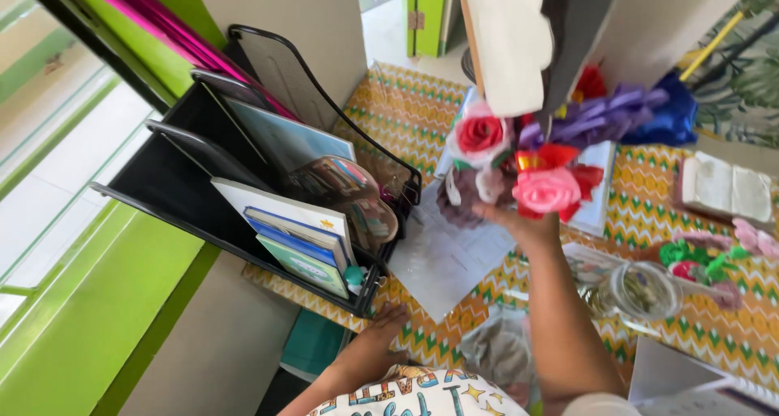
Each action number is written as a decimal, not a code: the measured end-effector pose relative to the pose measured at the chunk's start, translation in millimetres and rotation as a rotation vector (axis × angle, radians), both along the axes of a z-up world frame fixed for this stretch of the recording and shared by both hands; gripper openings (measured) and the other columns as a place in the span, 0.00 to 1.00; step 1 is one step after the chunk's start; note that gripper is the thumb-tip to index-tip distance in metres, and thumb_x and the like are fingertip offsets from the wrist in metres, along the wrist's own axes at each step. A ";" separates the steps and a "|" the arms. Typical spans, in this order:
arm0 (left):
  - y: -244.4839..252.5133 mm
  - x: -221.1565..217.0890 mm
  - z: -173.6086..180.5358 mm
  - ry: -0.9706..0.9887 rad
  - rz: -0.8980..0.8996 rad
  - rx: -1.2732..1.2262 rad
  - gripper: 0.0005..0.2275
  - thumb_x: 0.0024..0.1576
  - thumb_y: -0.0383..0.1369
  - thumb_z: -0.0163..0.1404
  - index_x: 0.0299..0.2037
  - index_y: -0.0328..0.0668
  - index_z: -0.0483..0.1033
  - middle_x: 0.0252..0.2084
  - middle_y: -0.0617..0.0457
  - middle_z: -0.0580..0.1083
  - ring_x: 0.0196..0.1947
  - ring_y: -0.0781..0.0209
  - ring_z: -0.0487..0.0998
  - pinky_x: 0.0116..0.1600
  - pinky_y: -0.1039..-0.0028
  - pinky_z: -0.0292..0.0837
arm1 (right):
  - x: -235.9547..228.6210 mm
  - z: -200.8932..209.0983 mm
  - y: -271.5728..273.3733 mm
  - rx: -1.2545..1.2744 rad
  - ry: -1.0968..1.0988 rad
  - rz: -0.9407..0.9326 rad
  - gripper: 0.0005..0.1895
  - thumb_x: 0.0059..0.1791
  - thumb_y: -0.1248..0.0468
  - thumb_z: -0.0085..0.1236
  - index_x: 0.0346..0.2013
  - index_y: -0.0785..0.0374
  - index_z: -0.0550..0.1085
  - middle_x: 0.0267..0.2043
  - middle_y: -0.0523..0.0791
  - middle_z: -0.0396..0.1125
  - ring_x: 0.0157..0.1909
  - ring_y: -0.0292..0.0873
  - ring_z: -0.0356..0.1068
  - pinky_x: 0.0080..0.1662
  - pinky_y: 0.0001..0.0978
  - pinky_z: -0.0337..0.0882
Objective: Cleaning and organizing a library desk surface using a cloth and a duster.
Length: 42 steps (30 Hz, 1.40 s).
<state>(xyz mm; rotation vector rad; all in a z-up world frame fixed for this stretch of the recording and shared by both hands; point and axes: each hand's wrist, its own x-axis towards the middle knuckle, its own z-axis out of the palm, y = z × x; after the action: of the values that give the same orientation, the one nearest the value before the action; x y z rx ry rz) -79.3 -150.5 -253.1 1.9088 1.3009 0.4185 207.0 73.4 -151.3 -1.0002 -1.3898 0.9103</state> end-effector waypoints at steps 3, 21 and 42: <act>-0.1 -0.8 -7.4 -0.026 0.016 -0.016 0.33 0.53 0.33 0.61 0.68 0.33 0.60 0.75 0.40 0.55 0.78 0.43 0.45 0.77 0.61 0.43 | -29.1 21.6 64.5 0.124 -0.040 0.057 0.45 0.32 0.65 0.82 0.60 0.65 0.67 0.59 0.43 0.67 0.61 0.40 0.67 0.61 0.35 0.70; 16.3 -1.2 -213.3 -0.248 0.043 0.220 0.15 0.71 0.33 0.41 0.62 0.35 0.73 0.67 0.42 0.70 0.73 0.50 0.64 0.77 0.59 0.51 | -203.4 -31.0 193.3 0.132 -0.270 0.326 0.56 0.30 0.60 0.79 0.67 0.62 0.56 0.59 0.48 0.69 0.60 0.45 0.70 0.57 0.37 0.71; 3.5 -3.3 -66.1 -0.225 0.049 -0.073 0.20 0.58 0.27 0.55 0.61 0.33 0.73 0.73 0.41 0.63 0.77 0.45 0.51 0.77 0.57 0.38 | -190.4 -76.1 201.2 0.043 -0.523 0.344 0.53 0.46 0.60 0.65 0.73 0.68 0.41 0.55 0.56 0.68 0.55 0.53 0.71 0.55 0.41 0.70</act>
<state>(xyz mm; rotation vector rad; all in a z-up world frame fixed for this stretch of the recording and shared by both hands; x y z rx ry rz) -82.6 -147.0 -319.2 1.7182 1.1999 0.5856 16.6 274.5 -227.4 -1.0257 -2.0613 0.8947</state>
